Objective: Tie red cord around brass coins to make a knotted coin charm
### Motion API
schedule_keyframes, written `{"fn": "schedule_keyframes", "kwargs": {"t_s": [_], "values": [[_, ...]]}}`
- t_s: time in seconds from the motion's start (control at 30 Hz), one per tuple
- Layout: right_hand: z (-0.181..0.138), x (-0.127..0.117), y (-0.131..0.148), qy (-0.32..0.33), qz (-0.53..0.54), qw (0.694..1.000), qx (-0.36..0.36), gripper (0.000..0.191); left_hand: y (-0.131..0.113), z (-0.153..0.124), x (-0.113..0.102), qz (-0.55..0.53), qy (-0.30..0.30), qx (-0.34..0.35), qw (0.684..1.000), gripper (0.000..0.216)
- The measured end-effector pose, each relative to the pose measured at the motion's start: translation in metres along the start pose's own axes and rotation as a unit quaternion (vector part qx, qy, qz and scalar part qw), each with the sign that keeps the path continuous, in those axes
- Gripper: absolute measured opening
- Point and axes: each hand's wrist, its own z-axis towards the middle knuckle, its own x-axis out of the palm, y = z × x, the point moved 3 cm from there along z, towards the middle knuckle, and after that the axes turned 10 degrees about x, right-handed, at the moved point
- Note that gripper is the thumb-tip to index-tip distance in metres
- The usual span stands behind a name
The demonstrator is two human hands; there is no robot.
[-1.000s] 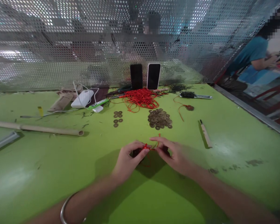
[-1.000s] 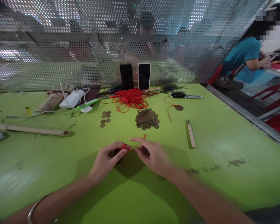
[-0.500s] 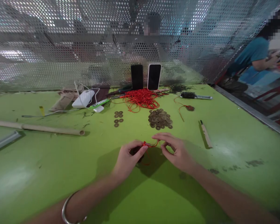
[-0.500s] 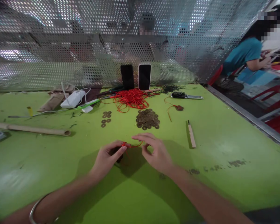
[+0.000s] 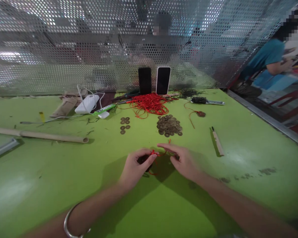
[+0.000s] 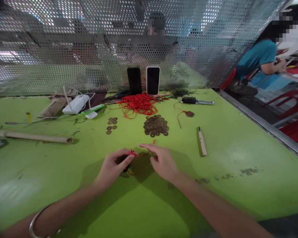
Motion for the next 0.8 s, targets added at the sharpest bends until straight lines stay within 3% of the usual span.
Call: {"fn": "schedule_keyframes", "kwargs": {"t_s": [0.23,0.47,0.8], "values": [[0.0,-0.001,0.004,-0.024,-0.017,0.999,-0.017,0.058,0.001,0.0,0.002,-0.006,-0.002,-0.003,1.0,0.021],[-0.001,-0.002,0.011,-0.034,0.019,0.999,-0.035,0.02,-0.003,-0.001,0.001,0.003,0.015,0.002,1.0,0.019],[-0.002,-0.003,0.013,-0.02,-0.003,0.999,-0.028,0.014,-0.001,-0.001,0.001,-0.001,0.018,0.008,1.0,0.02]]}}
